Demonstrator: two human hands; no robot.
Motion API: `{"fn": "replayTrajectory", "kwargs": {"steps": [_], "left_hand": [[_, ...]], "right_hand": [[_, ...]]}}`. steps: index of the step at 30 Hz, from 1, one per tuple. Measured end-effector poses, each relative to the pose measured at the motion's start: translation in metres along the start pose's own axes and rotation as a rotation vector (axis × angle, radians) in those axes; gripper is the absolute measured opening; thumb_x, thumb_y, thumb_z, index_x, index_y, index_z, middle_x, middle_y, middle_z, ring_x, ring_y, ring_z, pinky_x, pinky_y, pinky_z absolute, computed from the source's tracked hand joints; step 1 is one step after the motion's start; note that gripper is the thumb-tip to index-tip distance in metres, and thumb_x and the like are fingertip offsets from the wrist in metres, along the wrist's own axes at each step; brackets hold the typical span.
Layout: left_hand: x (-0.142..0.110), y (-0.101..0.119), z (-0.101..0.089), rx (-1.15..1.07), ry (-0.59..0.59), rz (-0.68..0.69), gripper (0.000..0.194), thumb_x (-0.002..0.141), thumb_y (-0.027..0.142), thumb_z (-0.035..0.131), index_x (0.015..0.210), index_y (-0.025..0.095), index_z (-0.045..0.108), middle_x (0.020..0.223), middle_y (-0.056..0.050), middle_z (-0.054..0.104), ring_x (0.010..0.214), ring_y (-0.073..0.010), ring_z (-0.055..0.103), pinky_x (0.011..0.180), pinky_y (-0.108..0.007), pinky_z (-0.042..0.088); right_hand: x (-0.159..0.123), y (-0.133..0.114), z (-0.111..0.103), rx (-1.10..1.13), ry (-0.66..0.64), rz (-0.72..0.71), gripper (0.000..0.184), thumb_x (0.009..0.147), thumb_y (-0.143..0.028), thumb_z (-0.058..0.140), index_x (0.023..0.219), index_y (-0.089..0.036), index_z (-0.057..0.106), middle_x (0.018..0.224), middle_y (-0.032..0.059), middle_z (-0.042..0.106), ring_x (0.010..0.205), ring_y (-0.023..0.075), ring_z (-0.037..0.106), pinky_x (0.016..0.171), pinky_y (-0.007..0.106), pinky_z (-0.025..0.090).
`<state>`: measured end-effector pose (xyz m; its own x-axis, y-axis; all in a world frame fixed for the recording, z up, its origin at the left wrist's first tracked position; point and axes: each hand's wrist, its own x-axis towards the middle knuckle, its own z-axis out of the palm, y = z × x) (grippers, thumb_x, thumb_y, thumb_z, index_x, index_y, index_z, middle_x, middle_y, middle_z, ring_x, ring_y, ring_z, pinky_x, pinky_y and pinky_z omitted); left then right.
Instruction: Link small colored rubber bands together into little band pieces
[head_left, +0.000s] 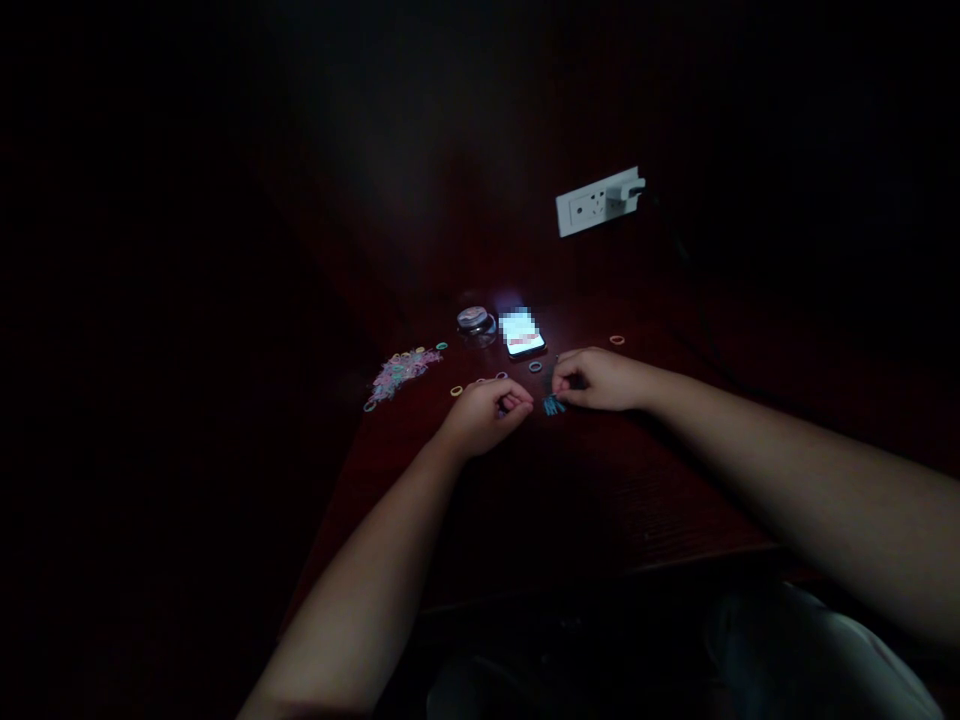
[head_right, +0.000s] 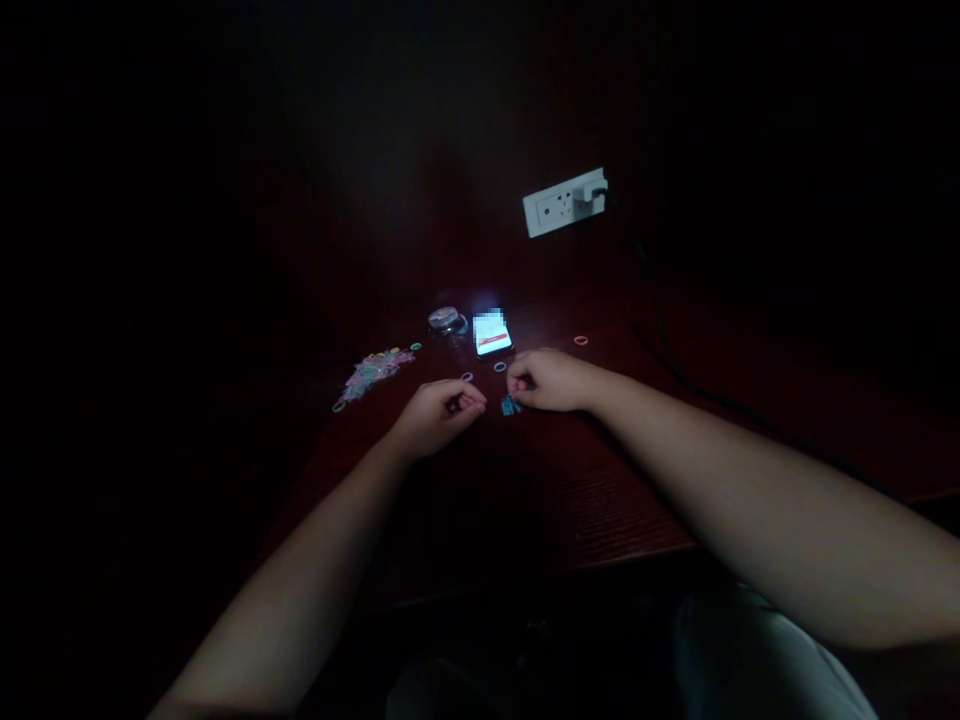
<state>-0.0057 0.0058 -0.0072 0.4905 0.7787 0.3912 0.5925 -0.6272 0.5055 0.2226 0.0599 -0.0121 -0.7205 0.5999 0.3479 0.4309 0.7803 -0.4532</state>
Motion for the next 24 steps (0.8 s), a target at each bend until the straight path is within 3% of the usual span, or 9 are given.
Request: {"fn": "replayTrajectory", "kwargs": {"steps": [11,14,18,24], "left_hand": [[0.001,0.0,-0.002,0.036,-0.03,-0.01,0.011,0.082,0.024,0.059,0.085,0.017,0.066,0.072,0.0,0.065,0.064,-0.0098,0.058,0.062,-0.022,0.046],[0.001,0.0,-0.003,0.134,-0.032,0.047,0.012,0.082,0.024,0.06,0.091,0.02,0.067,0.083,-0.001,0.068,0.078,-0.0135,0.061,0.076,-0.029,0.048],[0.002,-0.004,-0.003,0.204,-0.073,0.177,0.016,0.082,0.024,0.061,0.096,0.023,0.067,0.104,-0.002,0.069,0.102,-0.018,0.058,0.097,-0.039,0.041],[0.002,-0.006,0.0,0.225,-0.175,0.207,0.017,0.085,0.028,0.058,0.099,0.025,0.068,0.107,-0.001,0.069,0.106,-0.0178,0.058,0.102,-0.041,0.037]], "right_hand": [[0.0,-0.011,-0.001,-0.002,-0.077,-0.011,0.007,0.074,-0.022,0.063,0.077,-0.016,0.066,0.076,0.003,0.06,0.07,0.0136,0.054,0.067,0.027,0.041],[0.0,-0.012,-0.004,-0.032,-0.065,-0.018,0.011,0.079,-0.018,0.055,0.079,-0.016,0.066,0.08,0.0043,0.062,0.074,0.0145,0.055,0.069,0.027,0.041],[0.0,-0.011,-0.006,-0.126,-0.001,0.043,0.016,0.08,-0.016,0.051,0.081,-0.017,0.067,0.083,0.0051,0.064,0.077,0.0157,0.057,0.071,0.027,0.04],[0.002,-0.016,0.002,-0.148,-0.031,0.157,0.014,0.078,-0.028,0.058,0.077,-0.018,0.068,0.078,0.0039,0.067,0.069,0.0149,0.057,0.065,0.027,0.039]]}}
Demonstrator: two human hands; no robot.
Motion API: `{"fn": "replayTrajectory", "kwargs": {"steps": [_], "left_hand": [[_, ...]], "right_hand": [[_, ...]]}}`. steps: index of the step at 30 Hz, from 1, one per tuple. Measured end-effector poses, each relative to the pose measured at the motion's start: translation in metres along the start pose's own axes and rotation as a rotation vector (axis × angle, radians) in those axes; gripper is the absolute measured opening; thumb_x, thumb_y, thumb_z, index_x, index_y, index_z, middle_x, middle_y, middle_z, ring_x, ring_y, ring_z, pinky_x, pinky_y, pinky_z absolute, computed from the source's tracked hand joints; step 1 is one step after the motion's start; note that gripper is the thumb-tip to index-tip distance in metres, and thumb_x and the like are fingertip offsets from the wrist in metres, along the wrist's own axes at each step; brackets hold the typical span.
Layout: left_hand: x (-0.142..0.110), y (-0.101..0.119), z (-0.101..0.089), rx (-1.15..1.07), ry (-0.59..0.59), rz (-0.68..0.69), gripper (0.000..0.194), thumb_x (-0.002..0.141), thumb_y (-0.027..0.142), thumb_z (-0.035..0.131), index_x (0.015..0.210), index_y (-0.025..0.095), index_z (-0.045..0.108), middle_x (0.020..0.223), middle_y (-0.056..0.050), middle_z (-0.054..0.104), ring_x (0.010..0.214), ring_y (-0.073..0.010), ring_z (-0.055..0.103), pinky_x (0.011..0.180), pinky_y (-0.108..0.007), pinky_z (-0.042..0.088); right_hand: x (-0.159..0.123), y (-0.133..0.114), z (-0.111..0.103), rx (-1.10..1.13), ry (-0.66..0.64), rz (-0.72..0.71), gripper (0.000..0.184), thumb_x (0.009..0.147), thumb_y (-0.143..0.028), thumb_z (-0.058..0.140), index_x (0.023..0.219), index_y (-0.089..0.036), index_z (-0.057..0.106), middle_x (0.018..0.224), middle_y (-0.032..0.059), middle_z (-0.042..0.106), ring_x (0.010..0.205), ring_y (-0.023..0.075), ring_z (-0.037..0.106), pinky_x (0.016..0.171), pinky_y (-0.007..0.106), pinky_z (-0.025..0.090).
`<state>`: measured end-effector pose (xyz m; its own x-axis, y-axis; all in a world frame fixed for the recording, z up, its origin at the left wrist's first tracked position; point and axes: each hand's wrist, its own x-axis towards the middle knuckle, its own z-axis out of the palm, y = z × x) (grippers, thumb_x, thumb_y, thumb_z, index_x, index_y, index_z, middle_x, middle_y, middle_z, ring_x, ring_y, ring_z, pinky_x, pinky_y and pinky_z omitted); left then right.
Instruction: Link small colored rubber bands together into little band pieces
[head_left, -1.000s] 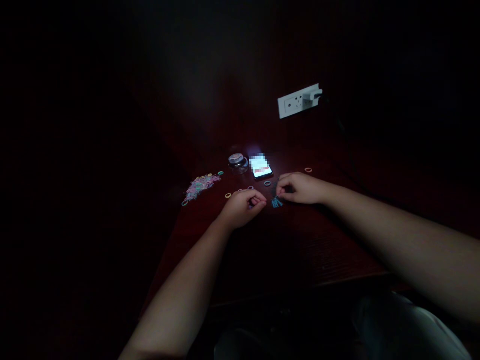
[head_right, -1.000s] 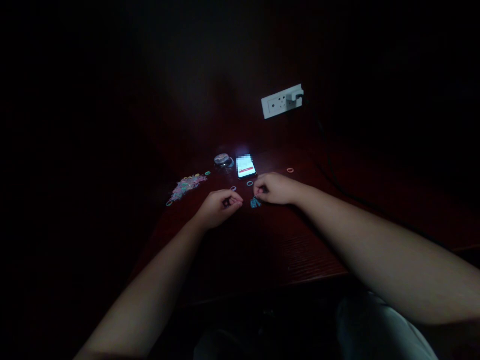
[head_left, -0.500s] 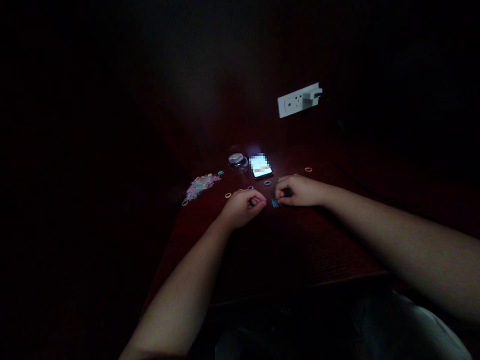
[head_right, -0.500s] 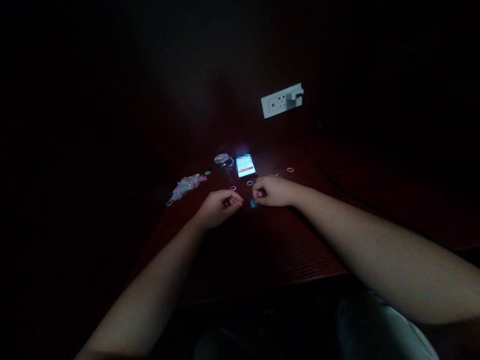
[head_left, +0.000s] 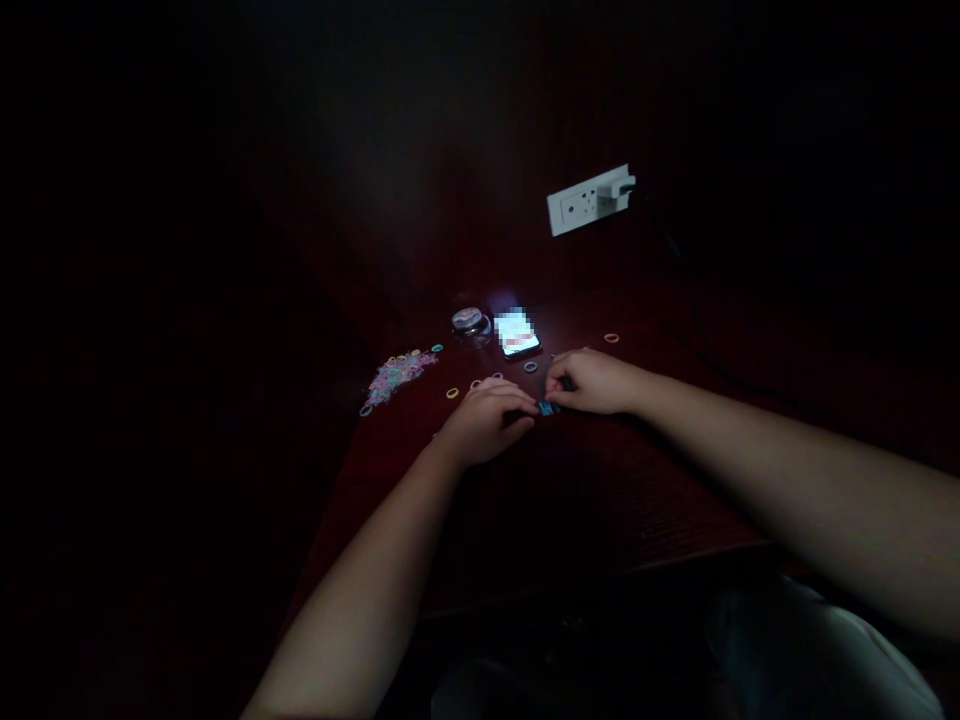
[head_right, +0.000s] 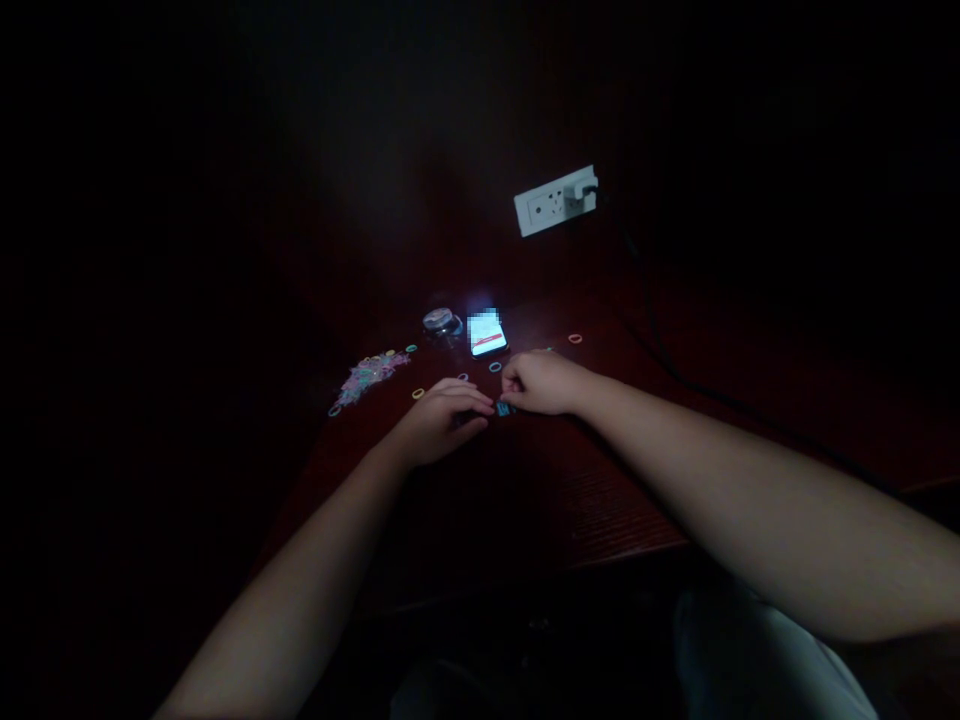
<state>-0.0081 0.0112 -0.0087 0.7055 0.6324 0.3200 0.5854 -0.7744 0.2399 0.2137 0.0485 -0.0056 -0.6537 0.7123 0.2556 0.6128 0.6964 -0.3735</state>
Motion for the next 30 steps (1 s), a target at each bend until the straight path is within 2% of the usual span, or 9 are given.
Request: {"fn": "replayTrajectory", "kwargs": {"steps": [4,16,21,26,30], "left_hand": [[-0.0007,0.0007,0.0001,-0.001,-0.02,0.009,0.022,0.084,0.027,0.059,0.105,0.025,0.066,0.11,-0.002,0.068,0.107,-0.0186,0.057,0.102,-0.041,0.036],[-0.002,-0.001,0.003,-0.014,-0.05,0.001,0.033,0.082,0.027,0.061,0.115,0.025,0.061,0.118,-0.002,0.065,0.115,-0.0201,0.052,0.102,-0.043,0.038],[-0.0018,-0.0008,0.0031,-0.019,-0.046,-0.007,0.032,0.083,0.028,0.061,0.114,0.025,0.062,0.117,-0.003,0.065,0.115,-0.0203,0.053,0.102,-0.044,0.039],[-0.002,-0.0009,0.0015,-0.035,-0.028,-0.005,0.026,0.084,0.025,0.06,0.109,0.024,0.063,0.113,-0.003,0.067,0.109,-0.0188,0.056,0.1,-0.042,0.041],[-0.0017,0.0001,0.001,-0.054,-0.037,0.004,0.024,0.084,0.024,0.059,0.108,0.023,0.064,0.111,-0.003,0.067,0.108,-0.0183,0.057,0.099,-0.041,0.042]], "right_hand": [[0.0003,-0.0047,0.002,0.024,-0.025,0.045,0.017,0.078,-0.033,0.059,0.077,-0.018,0.068,0.075,0.0036,0.067,0.066,0.0138,0.057,0.063,0.026,0.039],[0.0017,-0.0066,0.0053,0.076,-0.085,0.071,0.014,0.076,-0.027,0.062,0.082,-0.017,0.069,0.074,0.0029,0.068,0.063,0.0126,0.057,0.058,0.025,0.038],[0.0008,-0.0084,0.0025,0.068,-0.073,0.087,0.016,0.077,-0.027,0.059,0.084,-0.018,0.07,0.076,0.0037,0.07,0.065,0.0137,0.059,0.059,0.025,0.04],[0.0016,-0.0055,0.0005,0.039,0.006,0.089,0.02,0.082,-0.024,0.052,0.086,-0.019,0.071,0.086,0.0053,0.072,0.074,0.016,0.063,0.066,0.026,0.042],[0.002,-0.0048,0.0019,0.044,-0.004,0.084,0.02,0.081,-0.023,0.052,0.087,-0.019,0.071,0.086,0.0046,0.072,0.073,0.0153,0.063,0.066,0.025,0.042]]}}
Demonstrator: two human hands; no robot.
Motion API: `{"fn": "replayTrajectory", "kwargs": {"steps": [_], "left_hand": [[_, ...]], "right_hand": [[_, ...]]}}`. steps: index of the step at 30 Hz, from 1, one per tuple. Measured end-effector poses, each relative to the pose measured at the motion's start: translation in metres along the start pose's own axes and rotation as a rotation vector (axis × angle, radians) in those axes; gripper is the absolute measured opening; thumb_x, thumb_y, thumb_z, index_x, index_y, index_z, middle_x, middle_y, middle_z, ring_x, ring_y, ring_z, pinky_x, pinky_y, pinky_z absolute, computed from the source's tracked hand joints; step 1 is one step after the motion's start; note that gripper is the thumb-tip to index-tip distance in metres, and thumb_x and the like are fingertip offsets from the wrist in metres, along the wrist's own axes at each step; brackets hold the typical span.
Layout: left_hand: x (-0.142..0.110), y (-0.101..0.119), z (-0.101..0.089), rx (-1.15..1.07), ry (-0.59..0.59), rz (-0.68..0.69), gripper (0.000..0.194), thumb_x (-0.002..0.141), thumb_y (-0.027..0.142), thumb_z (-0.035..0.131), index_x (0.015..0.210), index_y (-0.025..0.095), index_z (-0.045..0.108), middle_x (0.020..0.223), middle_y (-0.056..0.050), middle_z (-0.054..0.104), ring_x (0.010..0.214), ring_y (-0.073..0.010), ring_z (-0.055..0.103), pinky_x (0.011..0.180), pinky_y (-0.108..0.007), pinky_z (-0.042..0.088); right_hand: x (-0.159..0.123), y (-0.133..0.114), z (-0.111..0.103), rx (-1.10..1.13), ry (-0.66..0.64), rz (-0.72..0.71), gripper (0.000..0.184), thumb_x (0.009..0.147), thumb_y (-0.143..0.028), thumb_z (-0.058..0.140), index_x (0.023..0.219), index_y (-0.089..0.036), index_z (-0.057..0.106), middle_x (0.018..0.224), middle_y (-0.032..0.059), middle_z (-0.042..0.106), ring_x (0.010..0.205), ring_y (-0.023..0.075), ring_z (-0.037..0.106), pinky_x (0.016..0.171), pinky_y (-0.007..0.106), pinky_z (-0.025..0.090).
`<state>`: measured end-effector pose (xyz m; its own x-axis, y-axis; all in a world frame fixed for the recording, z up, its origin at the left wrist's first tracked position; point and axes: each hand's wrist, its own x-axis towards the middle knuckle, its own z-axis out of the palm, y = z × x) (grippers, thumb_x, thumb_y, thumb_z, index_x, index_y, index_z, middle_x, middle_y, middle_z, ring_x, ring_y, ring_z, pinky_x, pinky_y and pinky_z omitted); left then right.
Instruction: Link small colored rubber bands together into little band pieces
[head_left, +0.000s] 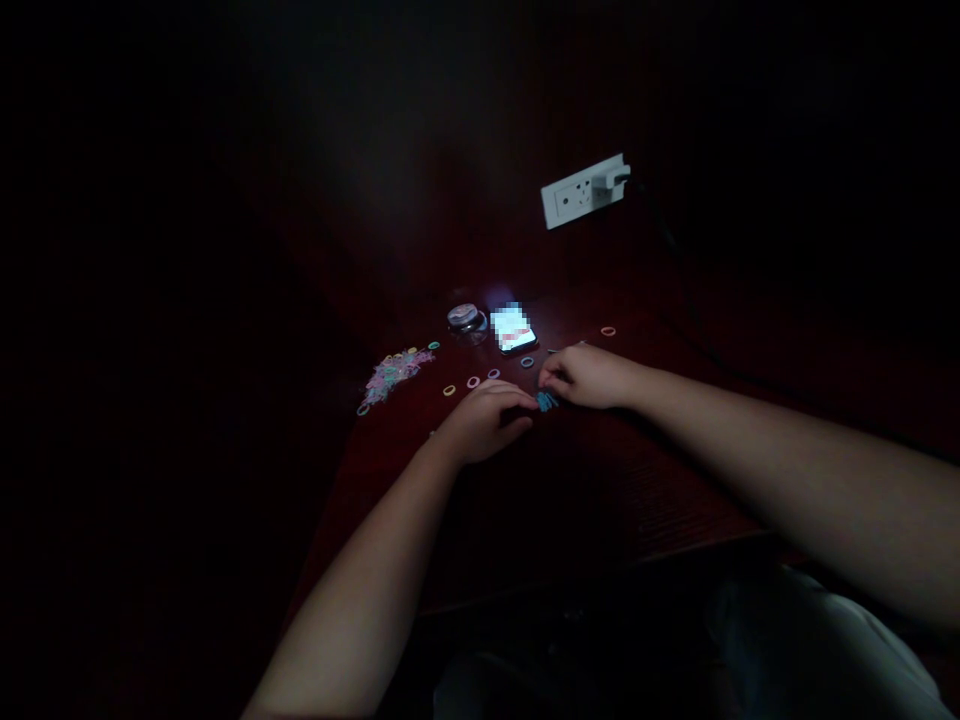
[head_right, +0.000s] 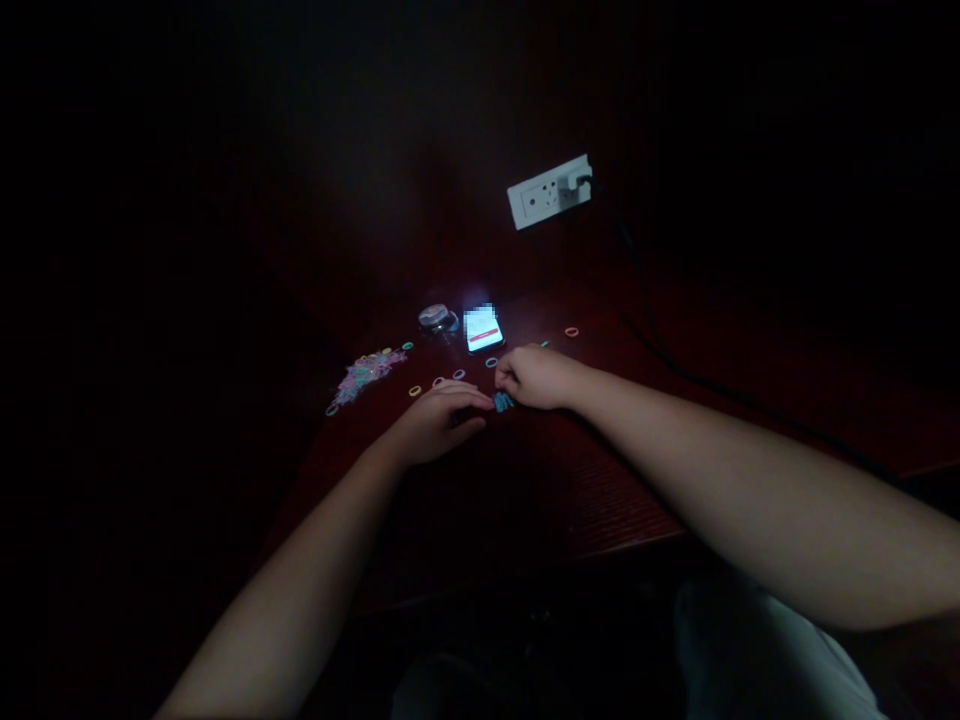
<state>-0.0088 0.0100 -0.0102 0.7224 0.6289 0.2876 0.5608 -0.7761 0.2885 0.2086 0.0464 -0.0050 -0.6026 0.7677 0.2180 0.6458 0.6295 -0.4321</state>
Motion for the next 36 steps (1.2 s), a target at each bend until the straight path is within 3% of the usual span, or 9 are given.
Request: {"fn": "replayTrajectory", "kwargs": {"steps": [5,14,24,36], "left_hand": [[0.0009,0.003,-0.0014,-0.028,0.006,0.0,0.021,0.084,0.022,0.058,0.105,0.023,0.063,0.11,-0.004,0.067,0.106,-0.0188,0.058,0.098,-0.041,0.041],[-0.0002,0.003,0.0034,-0.07,0.024,-0.154,0.031,0.08,0.021,0.061,0.109,0.021,0.05,0.117,-0.007,0.06,0.11,-0.0201,0.056,0.096,-0.039,0.044],[-0.0008,-0.0004,0.0007,-0.027,-0.015,-0.073,0.018,0.081,0.018,0.058,0.099,0.022,0.059,0.117,-0.003,0.064,0.112,-0.02,0.056,0.101,-0.042,0.041],[0.0008,-0.0003,0.0048,0.007,0.014,-0.023,0.03,0.082,0.019,0.059,0.111,0.024,0.064,0.12,-0.004,0.064,0.116,-0.02,0.054,0.105,-0.042,0.039]], "right_hand": [[-0.0018,-0.0024,0.0007,0.044,-0.044,-0.009,0.019,0.078,-0.023,0.055,0.088,-0.018,0.07,0.081,0.0033,0.07,0.067,0.0139,0.06,0.061,0.024,0.04],[-0.0049,-0.007,-0.0004,0.018,-0.047,-0.031,0.028,0.068,-0.034,0.07,0.089,-0.019,0.062,0.078,0.0007,0.065,0.063,0.0122,0.053,0.055,0.024,0.032],[-0.0046,-0.0032,0.0013,-0.017,-0.056,-0.055,0.017,0.071,-0.033,0.065,0.079,-0.018,0.061,0.073,0.0018,0.063,0.063,0.0126,0.051,0.056,0.025,0.031],[-0.0062,-0.0015,0.0007,0.054,-0.036,-0.051,0.017,0.077,-0.036,0.06,0.077,-0.019,0.059,0.071,0.0014,0.064,0.058,0.0125,0.053,0.054,0.025,0.033]]}}
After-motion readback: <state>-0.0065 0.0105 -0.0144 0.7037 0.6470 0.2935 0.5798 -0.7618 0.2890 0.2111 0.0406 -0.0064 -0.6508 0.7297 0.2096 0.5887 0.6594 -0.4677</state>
